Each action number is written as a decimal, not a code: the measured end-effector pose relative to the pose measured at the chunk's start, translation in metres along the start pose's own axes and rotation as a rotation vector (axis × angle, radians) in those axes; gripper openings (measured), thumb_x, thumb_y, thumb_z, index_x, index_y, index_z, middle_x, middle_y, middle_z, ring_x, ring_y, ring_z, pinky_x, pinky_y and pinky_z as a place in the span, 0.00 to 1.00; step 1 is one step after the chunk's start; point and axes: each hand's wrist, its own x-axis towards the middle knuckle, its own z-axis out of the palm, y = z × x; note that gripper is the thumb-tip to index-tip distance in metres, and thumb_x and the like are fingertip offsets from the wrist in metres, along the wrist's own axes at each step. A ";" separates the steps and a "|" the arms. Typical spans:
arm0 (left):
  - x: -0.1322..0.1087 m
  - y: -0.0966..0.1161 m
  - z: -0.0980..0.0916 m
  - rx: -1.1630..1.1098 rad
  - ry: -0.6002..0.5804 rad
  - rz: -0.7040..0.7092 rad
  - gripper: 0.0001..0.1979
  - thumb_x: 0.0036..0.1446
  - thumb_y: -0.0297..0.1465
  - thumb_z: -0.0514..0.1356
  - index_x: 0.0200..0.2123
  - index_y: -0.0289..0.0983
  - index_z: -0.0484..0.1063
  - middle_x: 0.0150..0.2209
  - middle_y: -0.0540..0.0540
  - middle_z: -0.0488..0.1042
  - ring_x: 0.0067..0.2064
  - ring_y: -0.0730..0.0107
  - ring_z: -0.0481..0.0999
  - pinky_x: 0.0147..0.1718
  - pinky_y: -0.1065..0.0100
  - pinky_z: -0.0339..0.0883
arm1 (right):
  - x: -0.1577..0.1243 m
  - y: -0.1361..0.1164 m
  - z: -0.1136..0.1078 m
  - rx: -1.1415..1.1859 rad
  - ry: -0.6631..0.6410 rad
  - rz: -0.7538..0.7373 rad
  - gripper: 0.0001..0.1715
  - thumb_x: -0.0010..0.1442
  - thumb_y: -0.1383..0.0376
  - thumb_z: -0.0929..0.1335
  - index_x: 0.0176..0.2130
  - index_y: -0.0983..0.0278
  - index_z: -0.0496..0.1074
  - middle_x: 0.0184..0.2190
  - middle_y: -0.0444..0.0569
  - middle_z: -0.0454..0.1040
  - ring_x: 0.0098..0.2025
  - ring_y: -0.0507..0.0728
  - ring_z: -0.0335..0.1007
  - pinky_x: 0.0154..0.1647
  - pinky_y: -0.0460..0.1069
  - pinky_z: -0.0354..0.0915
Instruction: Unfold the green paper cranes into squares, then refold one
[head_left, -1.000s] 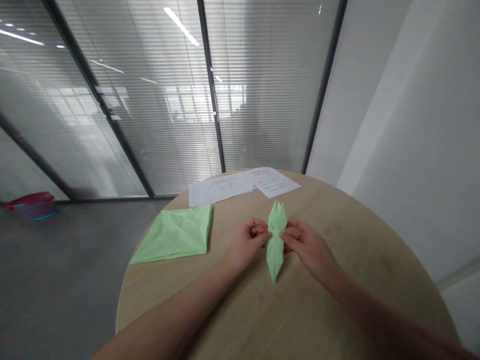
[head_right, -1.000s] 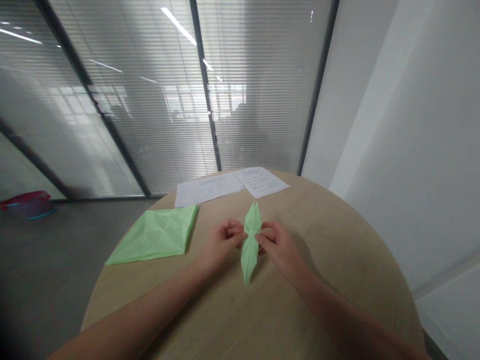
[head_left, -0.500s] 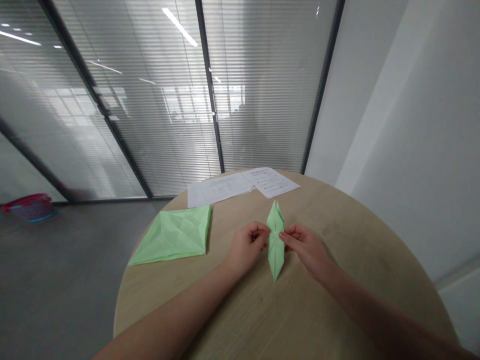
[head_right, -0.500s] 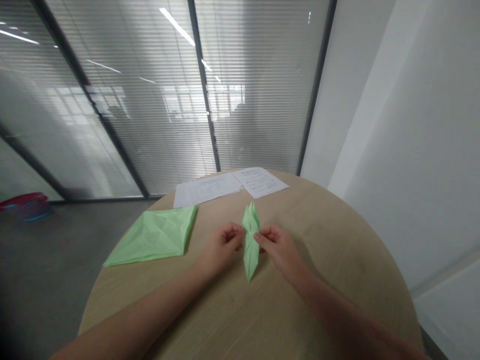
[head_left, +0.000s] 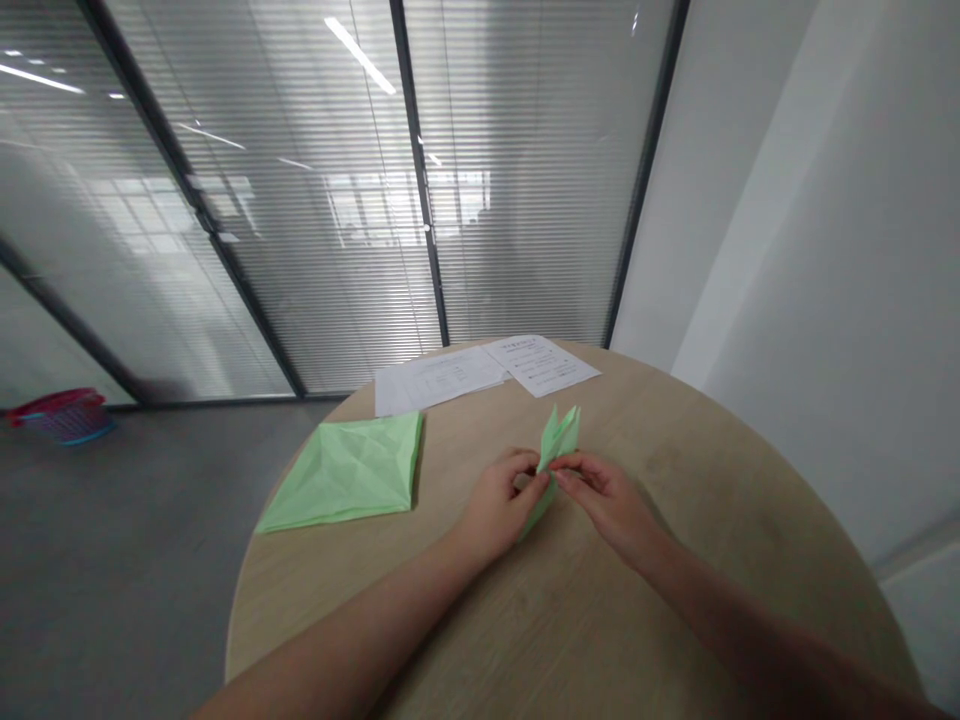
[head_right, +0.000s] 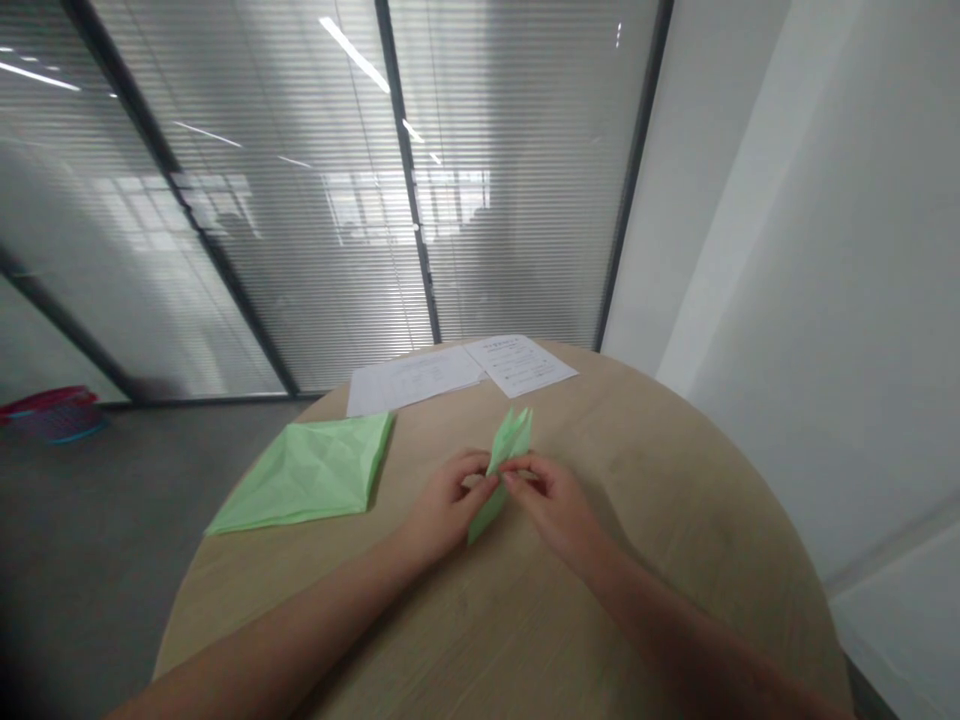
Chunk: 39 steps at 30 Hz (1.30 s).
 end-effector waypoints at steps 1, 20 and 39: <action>0.001 -0.001 -0.001 0.019 0.020 -0.014 0.13 0.64 0.38 0.59 0.38 0.37 0.80 0.42 0.42 0.80 0.46 0.59 0.77 0.46 0.62 0.69 | 0.000 0.001 0.000 -0.004 0.000 0.008 0.18 0.60 0.50 0.71 0.43 0.59 0.80 0.45 0.50 0.81 0.47 0.59 0.78 0.53 0.54 0.72; 0.007 -0.015 -0.002 -0.295 0.083 -0.105 0.07 0.60 0.32 0.62 0.40 0.37 0.78 0.36 0.45 0.81 0.37 0.66 0.78 0.38 0.67 0.71 | 0.005 0.009 -0.003 0.097 0.021 0.150 0.20 0.54 0.56 0.74 0.47 0.56 0.81 0.44 0.48 0.83 0.46 0.61 0.81 0.57 0.58 0.74; 0.008 -0.015 -0.012 -0.185 0.012 -0.031 0.09 0.57 0.31 0.66 0.41 0.39 0.84 0.46 0.41 0.81 0.46 0.60 0.80 0.43 0.63 0.74 | 0.007 0.012 -0.006 0.087 -0.008 0.107 0.23 0.54 0.53 0.75 0.48 0.58 0.79 0.43 0.49 0.82 0.41 0.58 0.80 0.44 0.53 0.76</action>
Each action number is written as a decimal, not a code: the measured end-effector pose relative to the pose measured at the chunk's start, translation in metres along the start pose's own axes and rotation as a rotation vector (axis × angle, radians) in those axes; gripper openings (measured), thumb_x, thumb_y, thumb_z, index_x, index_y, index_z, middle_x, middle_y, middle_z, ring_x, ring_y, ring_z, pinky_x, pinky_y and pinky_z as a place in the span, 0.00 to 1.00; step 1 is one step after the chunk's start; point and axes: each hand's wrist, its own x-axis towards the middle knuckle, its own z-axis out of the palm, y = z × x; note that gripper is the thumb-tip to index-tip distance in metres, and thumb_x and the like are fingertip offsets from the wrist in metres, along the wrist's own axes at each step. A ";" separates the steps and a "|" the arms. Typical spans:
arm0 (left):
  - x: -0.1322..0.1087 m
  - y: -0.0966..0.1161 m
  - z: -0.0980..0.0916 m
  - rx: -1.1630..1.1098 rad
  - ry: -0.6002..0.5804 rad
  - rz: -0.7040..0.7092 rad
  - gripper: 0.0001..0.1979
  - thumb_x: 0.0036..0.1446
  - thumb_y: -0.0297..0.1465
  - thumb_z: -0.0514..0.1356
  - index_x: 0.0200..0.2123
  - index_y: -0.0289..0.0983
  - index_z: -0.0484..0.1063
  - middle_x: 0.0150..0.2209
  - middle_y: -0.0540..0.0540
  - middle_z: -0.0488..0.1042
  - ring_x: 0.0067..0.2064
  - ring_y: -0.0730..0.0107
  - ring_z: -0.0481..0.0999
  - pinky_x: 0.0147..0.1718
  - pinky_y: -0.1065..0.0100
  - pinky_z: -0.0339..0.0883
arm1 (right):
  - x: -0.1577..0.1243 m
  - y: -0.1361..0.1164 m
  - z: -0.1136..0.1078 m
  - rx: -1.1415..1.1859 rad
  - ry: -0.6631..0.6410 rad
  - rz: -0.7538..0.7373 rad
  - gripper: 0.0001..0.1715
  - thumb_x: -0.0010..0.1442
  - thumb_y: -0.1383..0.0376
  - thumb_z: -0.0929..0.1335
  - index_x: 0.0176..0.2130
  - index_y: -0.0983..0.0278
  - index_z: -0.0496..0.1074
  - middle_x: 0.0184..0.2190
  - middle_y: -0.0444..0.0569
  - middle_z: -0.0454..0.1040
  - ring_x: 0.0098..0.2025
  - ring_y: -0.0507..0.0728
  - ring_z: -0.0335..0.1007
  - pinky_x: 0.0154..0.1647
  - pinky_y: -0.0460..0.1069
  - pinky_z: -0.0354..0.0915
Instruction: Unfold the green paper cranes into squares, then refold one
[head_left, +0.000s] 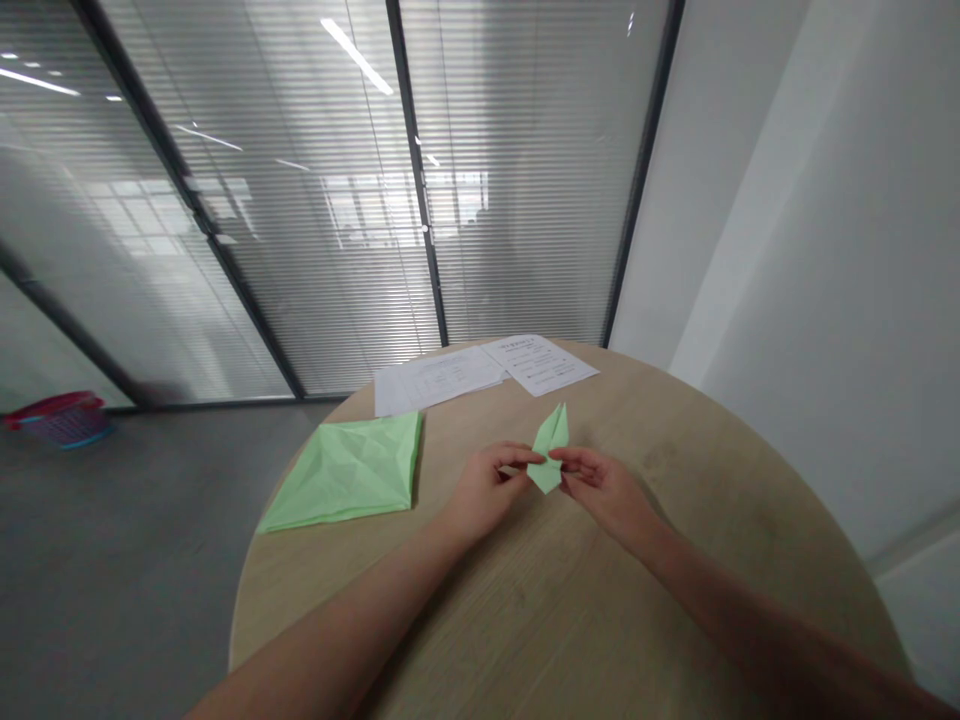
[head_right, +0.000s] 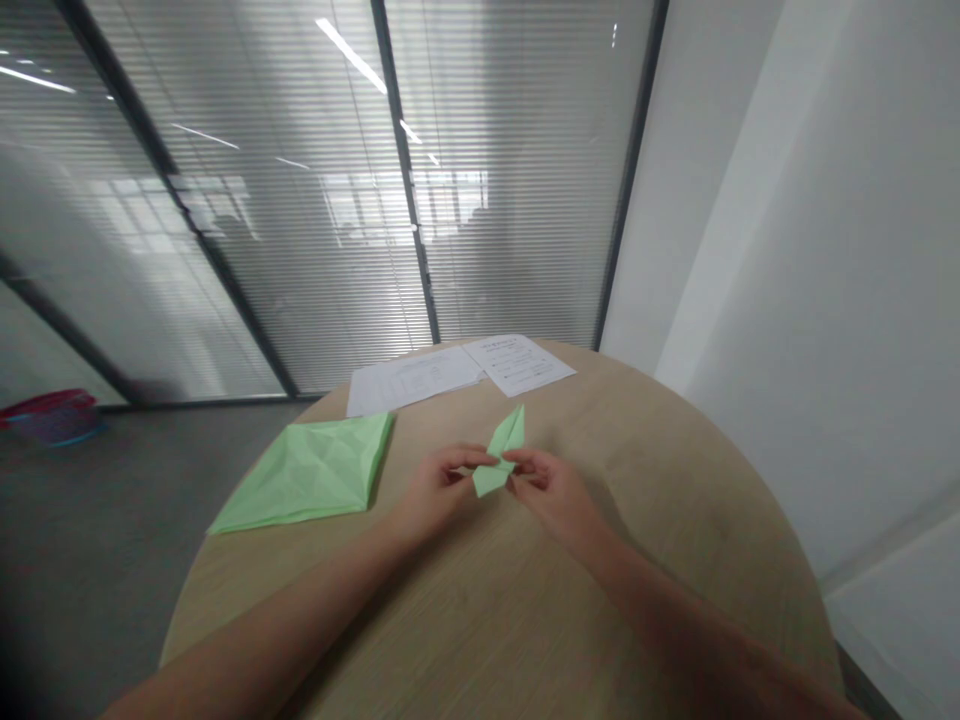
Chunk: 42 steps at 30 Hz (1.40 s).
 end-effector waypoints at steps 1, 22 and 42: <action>0.000 0.000 0.000 0.017 0.006 -0.014 0.09 0.57 0.31 0.66 0.42 0.40 0.83 0.44 0.41 0.82 0.44 0.61 0.80 0.42 0.63 0.74 | 0.000 0.000 0.000 -0.024 0.011 -0.009 0.21 0.55 0.52 0.75 0.46 0.58 0.79 0.42 0.49 0.82 0.41 0.58 0.80 0.44 0.53 0.76; 0.002 0.001 0.004 -0.159 0.009 -0.218 0.17 0.51 0.44 0.70 0.29 0.35 0.77 0.26 0.48 0.75 0.28 0.72 0.72 0.30 0.68 0.68 | -0.004 -0.014 0.006 0.002 -0.002 -0.007 0.18 0.59 0.51 0.72 0.42 0.60 0.72 0.40 0.50 0.81 0.43 0.59 0.81 0.38 0.51 0.75; 0.002 -0.002 0.010 -0.296 0.017 -0.281 0.33 0.48 0.41 0.73 0.55 0.35 0.72 0.33 0.47 0.78 0.30 0.71 0.75 0.29 0.70 0.68 | -0.005 -0.020 0.006 0.013 -0.016 0.137 0.38 0.59 0.56 0.71 0.65 0.59 0.66 0.37 0.48 0.82 0.41 0.59 0.82 0.30 0.46 0.72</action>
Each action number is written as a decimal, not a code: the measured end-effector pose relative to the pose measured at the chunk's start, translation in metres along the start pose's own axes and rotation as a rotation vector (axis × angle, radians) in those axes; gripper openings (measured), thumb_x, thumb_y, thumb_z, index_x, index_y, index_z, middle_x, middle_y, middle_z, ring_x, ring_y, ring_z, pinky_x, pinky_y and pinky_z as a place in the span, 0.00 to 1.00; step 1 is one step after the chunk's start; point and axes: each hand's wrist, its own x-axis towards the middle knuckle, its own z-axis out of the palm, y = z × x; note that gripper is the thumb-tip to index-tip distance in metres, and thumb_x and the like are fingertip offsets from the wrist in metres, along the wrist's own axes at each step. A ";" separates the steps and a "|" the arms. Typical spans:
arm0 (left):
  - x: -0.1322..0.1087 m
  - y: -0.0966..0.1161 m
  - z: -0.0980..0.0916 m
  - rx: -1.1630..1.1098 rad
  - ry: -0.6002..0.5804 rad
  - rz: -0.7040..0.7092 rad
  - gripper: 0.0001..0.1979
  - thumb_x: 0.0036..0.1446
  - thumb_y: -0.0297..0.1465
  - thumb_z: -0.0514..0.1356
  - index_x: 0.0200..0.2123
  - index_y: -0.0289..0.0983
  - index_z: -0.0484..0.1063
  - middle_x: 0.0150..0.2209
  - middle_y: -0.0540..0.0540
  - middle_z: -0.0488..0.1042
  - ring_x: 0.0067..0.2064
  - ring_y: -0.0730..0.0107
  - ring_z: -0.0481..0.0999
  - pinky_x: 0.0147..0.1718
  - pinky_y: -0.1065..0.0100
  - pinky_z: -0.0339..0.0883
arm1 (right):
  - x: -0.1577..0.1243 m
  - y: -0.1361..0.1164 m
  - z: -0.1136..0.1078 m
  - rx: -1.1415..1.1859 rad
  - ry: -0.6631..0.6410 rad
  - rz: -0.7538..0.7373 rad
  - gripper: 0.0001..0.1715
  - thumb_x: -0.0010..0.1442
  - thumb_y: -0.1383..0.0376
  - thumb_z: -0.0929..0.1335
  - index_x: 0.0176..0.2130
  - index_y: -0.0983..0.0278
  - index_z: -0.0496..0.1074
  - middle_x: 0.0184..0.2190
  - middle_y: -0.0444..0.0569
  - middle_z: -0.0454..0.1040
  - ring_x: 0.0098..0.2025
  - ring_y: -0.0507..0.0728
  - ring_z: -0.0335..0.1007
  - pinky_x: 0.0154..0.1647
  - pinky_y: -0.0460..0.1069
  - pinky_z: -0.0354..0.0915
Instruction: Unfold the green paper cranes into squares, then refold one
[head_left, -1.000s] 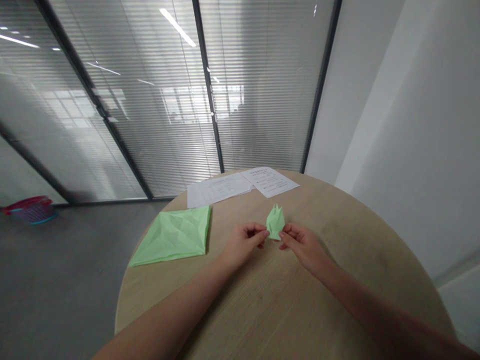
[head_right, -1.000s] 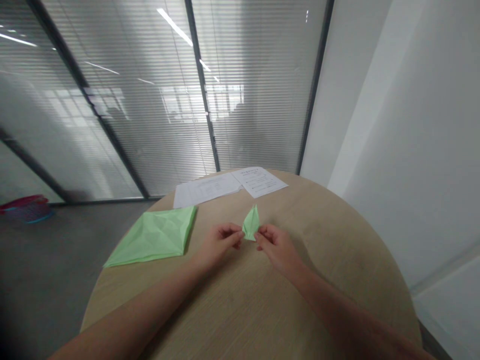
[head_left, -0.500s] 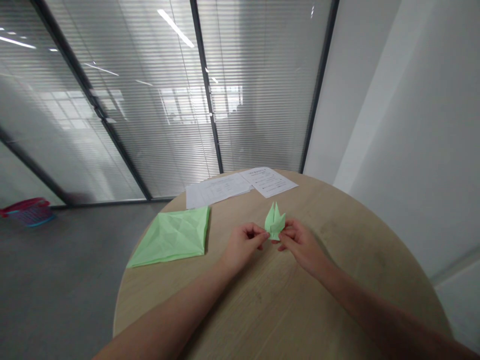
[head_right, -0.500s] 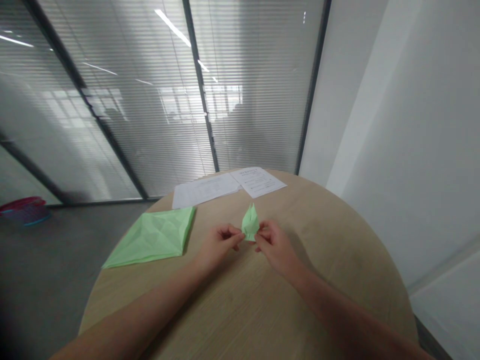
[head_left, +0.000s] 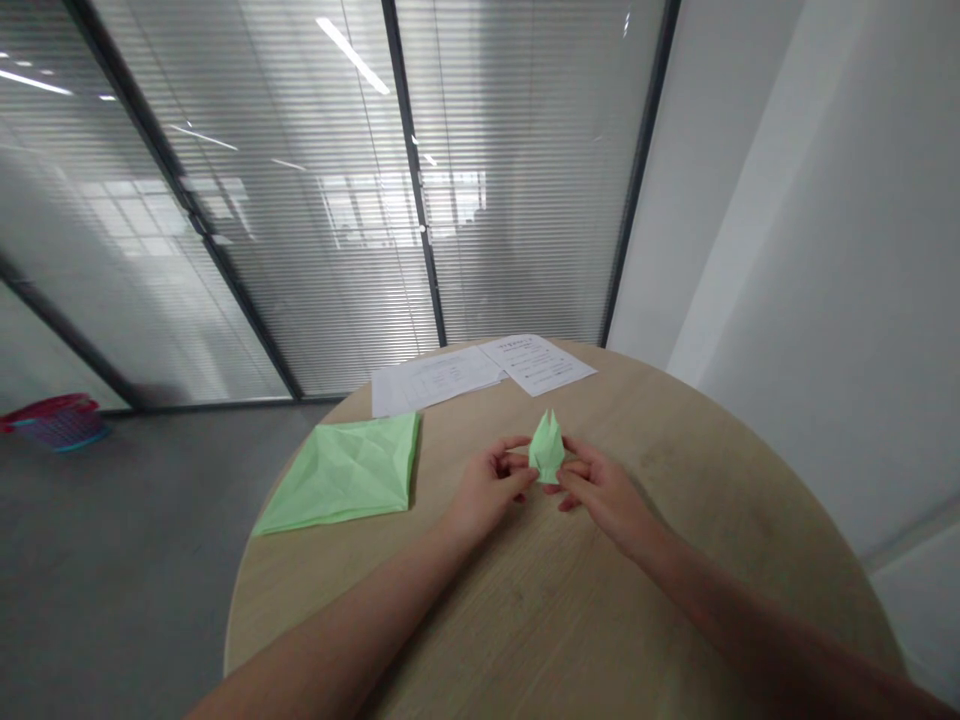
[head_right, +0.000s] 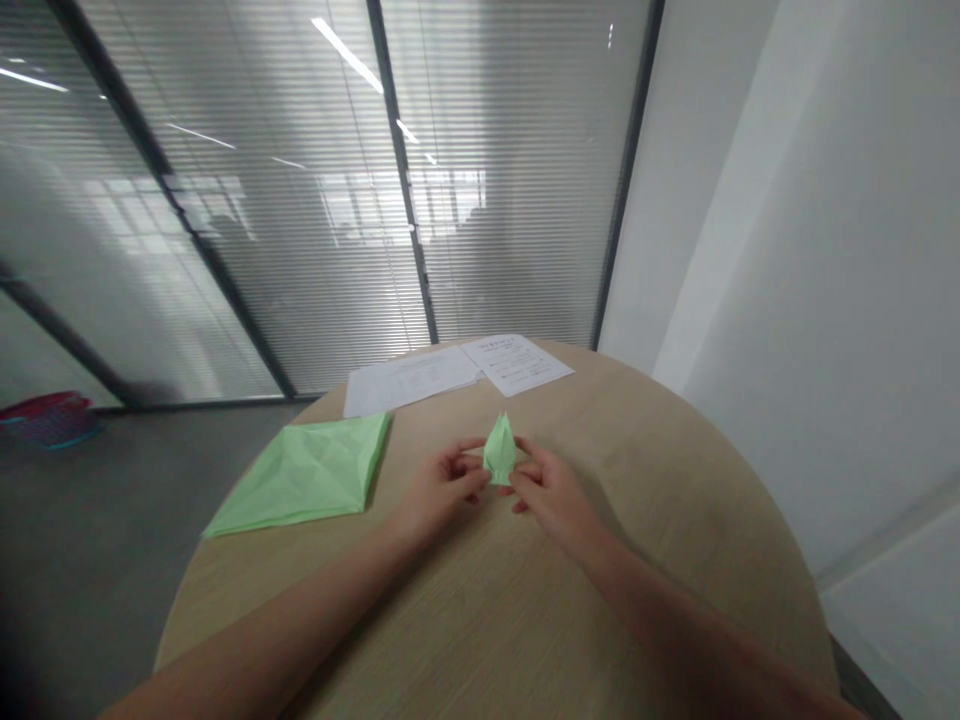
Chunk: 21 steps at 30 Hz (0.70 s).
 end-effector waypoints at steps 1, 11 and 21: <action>0.000 -0.001 0.000 -0.015 0.024 0.000 0.35 0.47 0.41 0.73 0.57 0.35 0.70 0.35 0.47 0.79 0.32 0.70 0.77 0.29 0.70 0.69 | 0.000 0.001 0.000 -0.008 -0.008 -0.003 0.37 0.59 0.56 0.71 0.65 0.59 0.66 0.38 0.49 0.82 0.42 0.58 0.82 0.31 0.46 0.72; 0.001 0.007 -0.002 0.050 -0.001 -0.044 0.17 0.48 0.38 0.72 0.39 0.34 0.79 0.29 0.45 0.80 0.31 0.69 0.77 0.31 0.69 0.69 | -0.001 0.006 0.001 -0.058 -0.057 -0.050 0.20 0.59 0.52 0.71 0.47 0.60 0.79 0.40 0.50 0.82 0.39 0.57 0.79 0.29 0.45 0.72; 0.000 0.005 -0.002 0.035 -0.004 -0.042 0.19 0.50 0.45 0.70 0.31 0.33 0.80 0.26 0.48 0.77 0.27 0.74 0.72 0.30 0.70 0.67 | -0.001 0.000 -0.001 -0.104 -0.120 -0.008 0.24 0.57 0.45 0.71 0.35 0.63 0.78 0.31 0.49 0.79 0.32 0.54 0.74 0.28 0.46 0.71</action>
